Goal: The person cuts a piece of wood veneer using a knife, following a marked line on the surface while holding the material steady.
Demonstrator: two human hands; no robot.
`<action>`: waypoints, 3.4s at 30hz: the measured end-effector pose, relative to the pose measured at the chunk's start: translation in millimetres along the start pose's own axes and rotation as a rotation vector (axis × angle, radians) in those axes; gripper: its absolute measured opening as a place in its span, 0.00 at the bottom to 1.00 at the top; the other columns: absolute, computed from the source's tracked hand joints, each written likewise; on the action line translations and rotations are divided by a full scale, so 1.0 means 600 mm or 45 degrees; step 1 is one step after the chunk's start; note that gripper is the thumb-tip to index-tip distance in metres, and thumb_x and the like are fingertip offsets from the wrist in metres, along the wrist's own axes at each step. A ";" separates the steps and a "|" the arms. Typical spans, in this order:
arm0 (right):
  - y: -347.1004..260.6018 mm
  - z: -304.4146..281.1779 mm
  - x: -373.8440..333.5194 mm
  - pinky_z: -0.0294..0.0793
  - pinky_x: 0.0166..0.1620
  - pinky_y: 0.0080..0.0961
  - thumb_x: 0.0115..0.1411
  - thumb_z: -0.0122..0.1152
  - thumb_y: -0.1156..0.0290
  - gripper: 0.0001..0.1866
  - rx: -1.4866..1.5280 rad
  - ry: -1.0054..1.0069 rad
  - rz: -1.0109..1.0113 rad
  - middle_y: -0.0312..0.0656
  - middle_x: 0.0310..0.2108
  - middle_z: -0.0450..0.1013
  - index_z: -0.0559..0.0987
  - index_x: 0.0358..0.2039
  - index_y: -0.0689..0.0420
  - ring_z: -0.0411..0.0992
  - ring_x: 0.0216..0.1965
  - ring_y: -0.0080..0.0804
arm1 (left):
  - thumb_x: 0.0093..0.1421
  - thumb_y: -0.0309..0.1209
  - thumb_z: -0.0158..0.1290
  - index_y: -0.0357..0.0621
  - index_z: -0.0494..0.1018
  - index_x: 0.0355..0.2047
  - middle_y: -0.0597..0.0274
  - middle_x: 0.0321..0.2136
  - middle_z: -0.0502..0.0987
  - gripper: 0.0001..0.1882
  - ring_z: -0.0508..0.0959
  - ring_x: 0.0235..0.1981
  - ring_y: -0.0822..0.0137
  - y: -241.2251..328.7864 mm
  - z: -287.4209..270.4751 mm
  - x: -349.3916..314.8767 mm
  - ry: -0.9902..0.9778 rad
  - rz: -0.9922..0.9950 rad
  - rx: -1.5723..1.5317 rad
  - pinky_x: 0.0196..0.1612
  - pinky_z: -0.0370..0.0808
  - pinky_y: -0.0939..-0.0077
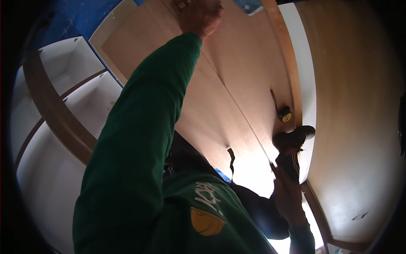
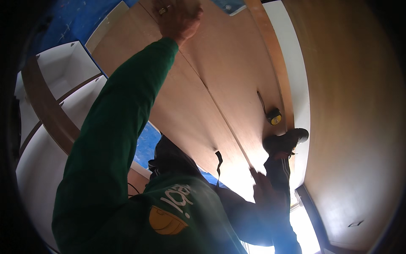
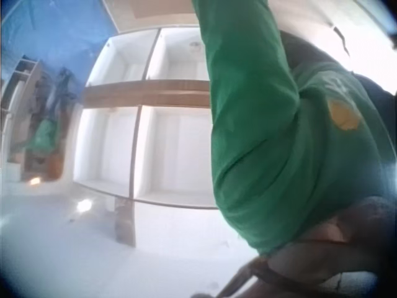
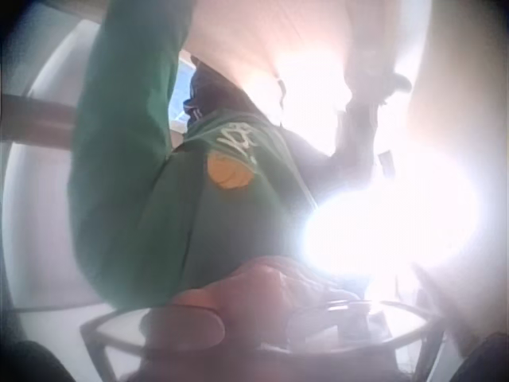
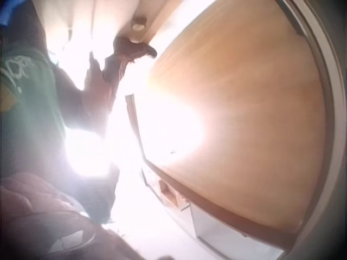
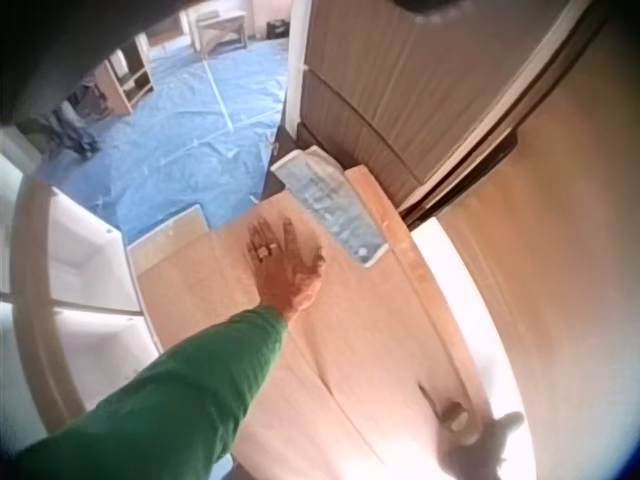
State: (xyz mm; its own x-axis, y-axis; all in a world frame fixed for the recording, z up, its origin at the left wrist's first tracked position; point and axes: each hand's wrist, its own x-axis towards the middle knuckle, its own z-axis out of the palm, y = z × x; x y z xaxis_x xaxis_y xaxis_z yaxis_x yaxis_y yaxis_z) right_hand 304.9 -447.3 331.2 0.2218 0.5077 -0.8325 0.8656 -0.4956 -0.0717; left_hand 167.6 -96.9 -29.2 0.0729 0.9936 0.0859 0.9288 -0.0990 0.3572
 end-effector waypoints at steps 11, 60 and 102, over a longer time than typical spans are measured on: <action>0.043 0.137 0.208 0.83 0.31 0.46 0.74 0.57 0.66 0.12 -0.084 0.370 -0.670 0.49 0.59 0.78 0.79 0.54 0.54 0.83 0.31 0.51 | 0.69 0.58 0.55 0.36 0.55 0.79 0.20 0.77 0.47 0.50 0.46 0.79 0.25 -0.008 0.001 -0.008 0.075 0.052 -0.018 0.79 0.43 0.32; 0.014 -0.029 -0.067 0.86 0.45 0.43 0.73 0.57 0.73 0.17 -0.048 0.126 -0.172 0.50 0.57 0.80 0.79 0.61 0.57 0.84 0.43 0.51 | 0.67 0.62 0.54 0.41 0.62 0.76 0.16 0.71 0.60 0.48 0.54 0.75 0.20 -0.020 0.038 0.002 0.271 0.147 0.080 0.76 0.52 0.30; 0.082 0.000 -0.092 0.86 0.42 0.42 0.75 0.54 0.69 0.19 0.246 0.008 0.069 0.49 0.52 0.83 0.80 0.63 0.54 0.85 0.39 0.49 | 0.70 0.58 0.54 0.35 0.55 0.79 0.19 0.77 0.48 0.49 0.47 0.79 0.24 -0.001 0.000 -0.004 0.072 0.084 0.045 0.79 0.43 0.32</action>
State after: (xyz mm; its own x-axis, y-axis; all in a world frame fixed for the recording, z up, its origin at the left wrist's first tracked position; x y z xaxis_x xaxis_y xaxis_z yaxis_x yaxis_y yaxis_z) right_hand 335.1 -499.6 374.0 0.2690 0.4810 -0.8345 0.7501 -0.6480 -0.1317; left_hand 166.7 -99.5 -29.6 0.1144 0.9804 0.1606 0.9350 -0.1609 0.3160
